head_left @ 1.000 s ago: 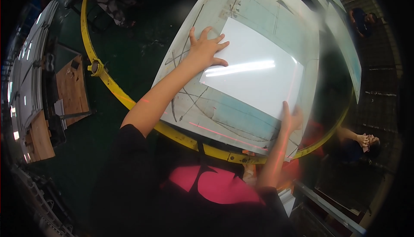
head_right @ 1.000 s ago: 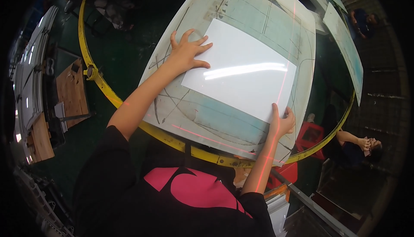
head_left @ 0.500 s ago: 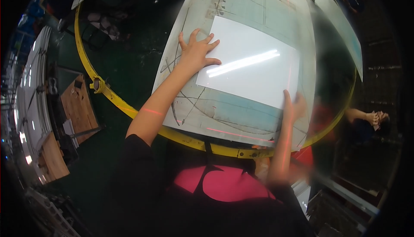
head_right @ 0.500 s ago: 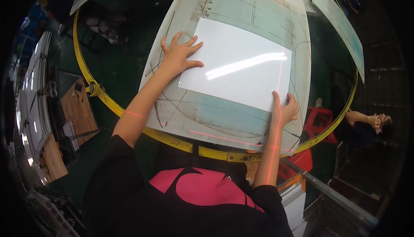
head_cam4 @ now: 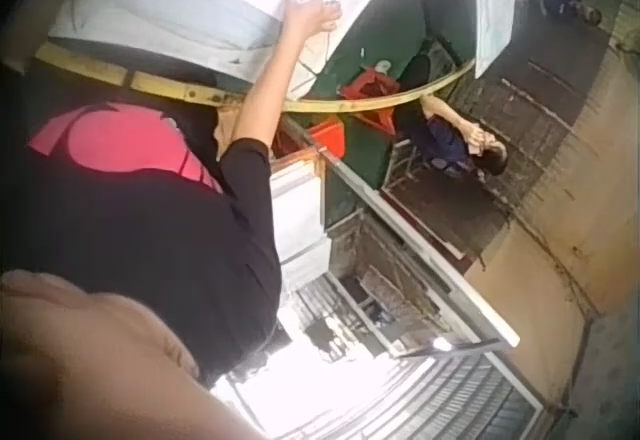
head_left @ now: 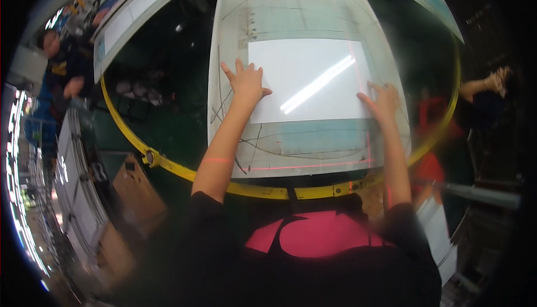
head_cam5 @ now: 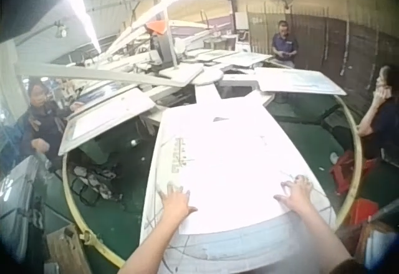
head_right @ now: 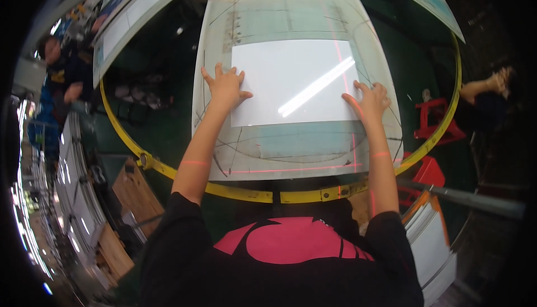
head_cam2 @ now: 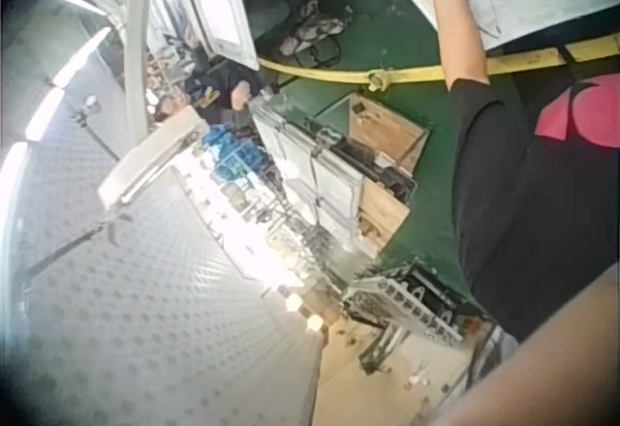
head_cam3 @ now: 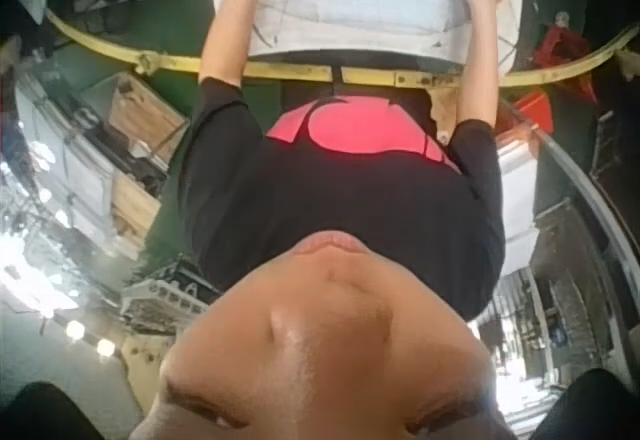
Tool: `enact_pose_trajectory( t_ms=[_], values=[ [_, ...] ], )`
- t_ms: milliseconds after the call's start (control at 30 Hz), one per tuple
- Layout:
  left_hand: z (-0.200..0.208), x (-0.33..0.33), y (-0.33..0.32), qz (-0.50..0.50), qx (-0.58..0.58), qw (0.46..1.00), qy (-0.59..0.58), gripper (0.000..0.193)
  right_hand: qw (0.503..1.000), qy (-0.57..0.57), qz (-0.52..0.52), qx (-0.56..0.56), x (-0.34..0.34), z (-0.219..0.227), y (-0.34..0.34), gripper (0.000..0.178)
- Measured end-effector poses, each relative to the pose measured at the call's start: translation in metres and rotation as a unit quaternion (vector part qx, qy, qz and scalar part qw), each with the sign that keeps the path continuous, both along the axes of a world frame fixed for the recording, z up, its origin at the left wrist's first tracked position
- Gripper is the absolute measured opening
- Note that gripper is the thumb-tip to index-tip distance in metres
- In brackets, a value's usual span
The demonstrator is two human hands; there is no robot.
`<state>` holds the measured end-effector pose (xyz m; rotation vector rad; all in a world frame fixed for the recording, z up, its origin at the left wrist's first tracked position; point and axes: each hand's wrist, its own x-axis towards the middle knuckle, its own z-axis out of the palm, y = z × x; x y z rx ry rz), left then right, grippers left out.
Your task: Placing individual sheets onto a rotary screen printing machine and rotating the carousel.
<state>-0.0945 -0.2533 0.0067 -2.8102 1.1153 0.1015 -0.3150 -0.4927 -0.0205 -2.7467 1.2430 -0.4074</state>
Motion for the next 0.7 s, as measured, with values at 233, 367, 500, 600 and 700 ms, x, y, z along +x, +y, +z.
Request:
enact_pose_trajectory(
  t_ms=[233,367,500,600,700],
  values=[
    [-0.05,0.002,-0.019,0.058,0.016,0.984,-0.168,0.051,0.991,-0.036,0.077,0.102,-0.027,-0.016,-0.002,0.065],
    [-0.001,-0.093,-0.001,0.032,-0.149,0.985,-0.079,0.07,0.991,-0.13,-0.006,-0.025,-0.115,0.017,0.019,0.056],
    [0.025,-0.162,0.042,-0.057,-0.383,0.911,-0.14,0.058,0.978,-0.107,-0.159,-0.078,-0.246,0.042,0.016,0.037],
    [0.028,-0.201,0.051,-0.056,-0.418,0.902,-0.093,0.05,0.953,0.018,-0.301,-0.009,-0.348,0.045,0.007,0.044],
    [0.025,-0.219,0.049,-0.068,-0.441,0.895,-0.017,0.044,0.915,-0.004,-0.387,0.116,-0.403,0.042,-0.007,0.046]
  ],
)
